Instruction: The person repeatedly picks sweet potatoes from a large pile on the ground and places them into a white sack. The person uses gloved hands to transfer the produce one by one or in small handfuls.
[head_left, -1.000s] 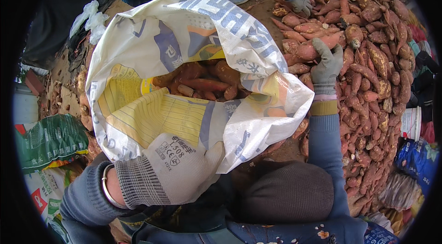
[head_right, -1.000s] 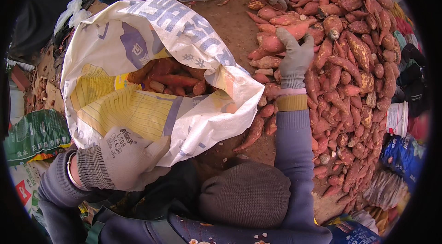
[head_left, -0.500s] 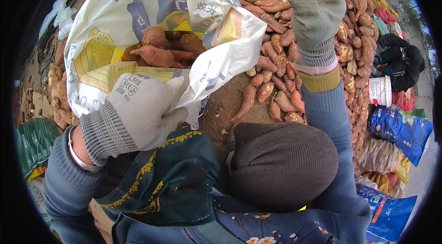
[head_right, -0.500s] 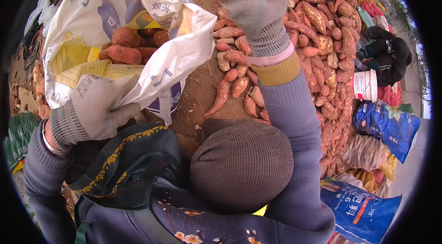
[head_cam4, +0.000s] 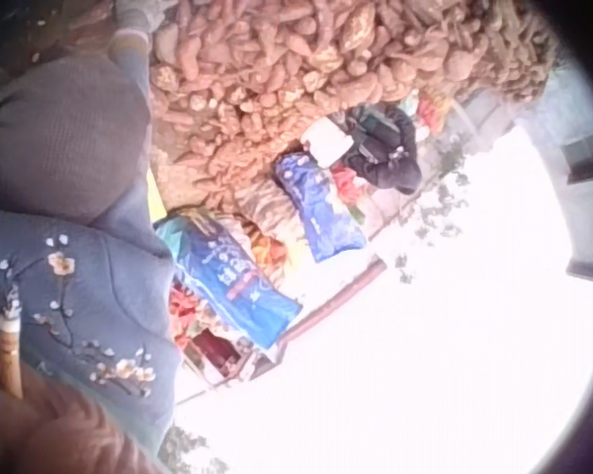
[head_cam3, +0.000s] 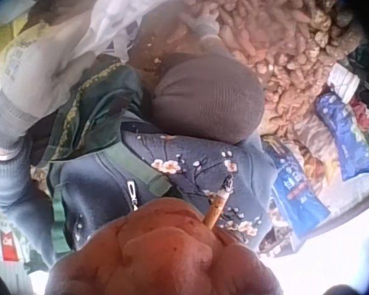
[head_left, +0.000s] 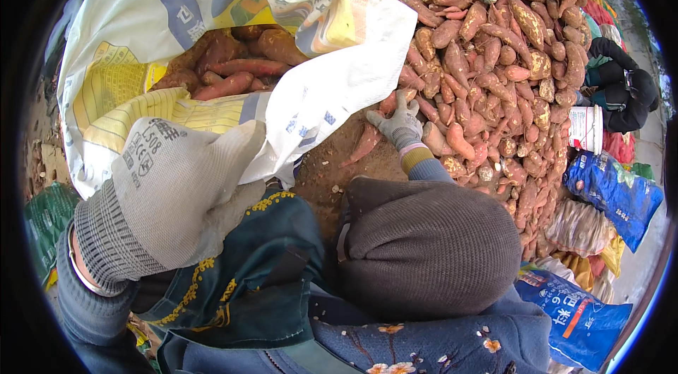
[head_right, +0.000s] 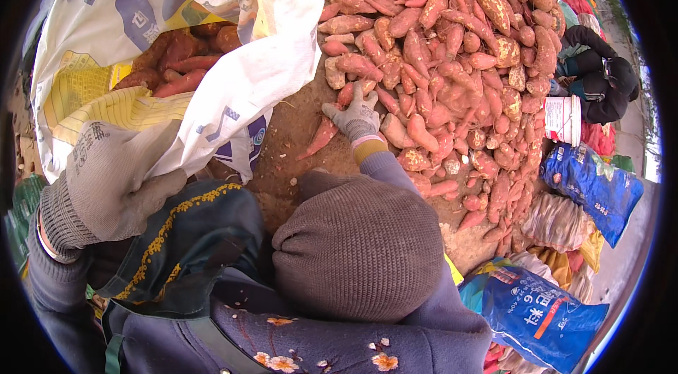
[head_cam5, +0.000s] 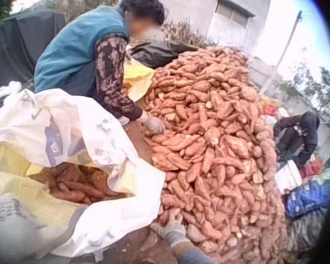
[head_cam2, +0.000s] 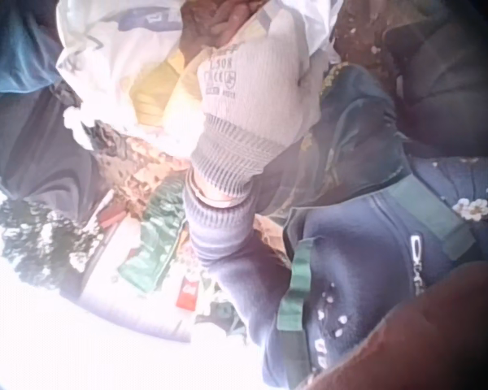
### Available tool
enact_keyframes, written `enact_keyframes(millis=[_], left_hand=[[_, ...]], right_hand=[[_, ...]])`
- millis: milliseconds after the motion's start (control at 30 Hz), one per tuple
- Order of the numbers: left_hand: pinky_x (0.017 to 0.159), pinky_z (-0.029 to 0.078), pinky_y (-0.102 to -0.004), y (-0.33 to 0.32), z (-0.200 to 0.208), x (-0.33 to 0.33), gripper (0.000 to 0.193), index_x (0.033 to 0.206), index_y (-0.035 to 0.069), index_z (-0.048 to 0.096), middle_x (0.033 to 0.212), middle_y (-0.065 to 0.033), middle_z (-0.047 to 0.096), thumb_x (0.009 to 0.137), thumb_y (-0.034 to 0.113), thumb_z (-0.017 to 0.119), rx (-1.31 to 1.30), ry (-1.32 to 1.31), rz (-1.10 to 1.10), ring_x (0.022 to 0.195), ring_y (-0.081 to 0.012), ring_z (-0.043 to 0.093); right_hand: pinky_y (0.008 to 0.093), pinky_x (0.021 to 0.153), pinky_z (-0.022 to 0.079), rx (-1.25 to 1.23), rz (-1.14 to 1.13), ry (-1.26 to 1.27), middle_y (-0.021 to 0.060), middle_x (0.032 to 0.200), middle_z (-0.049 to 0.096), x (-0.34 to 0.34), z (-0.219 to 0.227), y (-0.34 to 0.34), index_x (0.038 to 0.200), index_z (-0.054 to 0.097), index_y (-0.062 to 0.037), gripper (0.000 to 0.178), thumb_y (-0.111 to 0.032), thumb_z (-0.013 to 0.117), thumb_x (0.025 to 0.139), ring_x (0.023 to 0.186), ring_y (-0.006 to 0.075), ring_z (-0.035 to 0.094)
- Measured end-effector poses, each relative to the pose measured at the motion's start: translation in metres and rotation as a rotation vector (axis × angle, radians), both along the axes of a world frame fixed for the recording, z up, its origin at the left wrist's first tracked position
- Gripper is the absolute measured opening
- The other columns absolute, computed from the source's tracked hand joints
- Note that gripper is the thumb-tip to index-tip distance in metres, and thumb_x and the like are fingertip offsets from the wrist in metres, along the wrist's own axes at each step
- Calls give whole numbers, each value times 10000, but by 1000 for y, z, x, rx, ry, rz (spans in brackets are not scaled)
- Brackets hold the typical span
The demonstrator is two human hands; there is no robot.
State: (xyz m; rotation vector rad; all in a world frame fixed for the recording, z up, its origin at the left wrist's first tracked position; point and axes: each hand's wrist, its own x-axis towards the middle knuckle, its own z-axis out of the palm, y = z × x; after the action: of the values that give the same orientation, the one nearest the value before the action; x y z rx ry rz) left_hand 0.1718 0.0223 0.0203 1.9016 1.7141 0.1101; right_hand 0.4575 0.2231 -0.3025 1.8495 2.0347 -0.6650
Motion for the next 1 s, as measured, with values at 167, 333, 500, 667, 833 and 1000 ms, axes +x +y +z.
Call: enact_keyframes(millis=[167,333,500,667,833,1000], left_hand=[[678,545,-417,4,1,3,449,1262,-13,614,845,-187,684,851,130,722,-85,3,-5,729,-374,684],[658,550,-400,3,3,0,445,1280,-26,604,837,-174,691,874,123,713,-103,-5,-1,685,-353,690],[640,548,-390,1,0,1,447,1296,-25,600,800,-164,687,889,125,708,-39,35,-45,660,-322,696],[611,540,-398,2,2,0,453,1290,-25,599,783,-168,677,884,138,717,-108,58,-38,659,-319,697],[626,540,-410,2,2,-1,466,1293,-9,598,797,-174,679,878,160,725,-99,46,-14,665,-354,685],[649,540,-415,3,-1,0,476,1287,-3,600,814,-176,686,864,167,738,-40,-10,-13,689,-378,686]], right_hand=[[565,1123,416,-168,322,-45,151,1659,278,-32,18,-28,1647,214,-272,1109,-543,828,765,1429,463,424],[562,1133,392,-45,311,-9,140,1647,279,-36,21,-46,1652,179,-278,1140,-522,841,757,1406,438,430],[554,1123,405,-102,229,-67,197,1636,252,-23,21,-50,1653,171,-262,1223,-568,868,696,1411,437,417],[557,1106,427,-136,422,-189,228,1623,246,-36,20,-44,1609,295,-289,1119,-577,868,692,1396,455,427],[475,1119,462,-261,140,-94,245,1611,285,-32,16,-40,1545,427,-243,1052,-621,868,667,1417,435,448],[458,1128,449,-6,-93,376,240,1477,444,-6,24,-43,1420,552,-156,937,-484,940,633,1344,387,508]])
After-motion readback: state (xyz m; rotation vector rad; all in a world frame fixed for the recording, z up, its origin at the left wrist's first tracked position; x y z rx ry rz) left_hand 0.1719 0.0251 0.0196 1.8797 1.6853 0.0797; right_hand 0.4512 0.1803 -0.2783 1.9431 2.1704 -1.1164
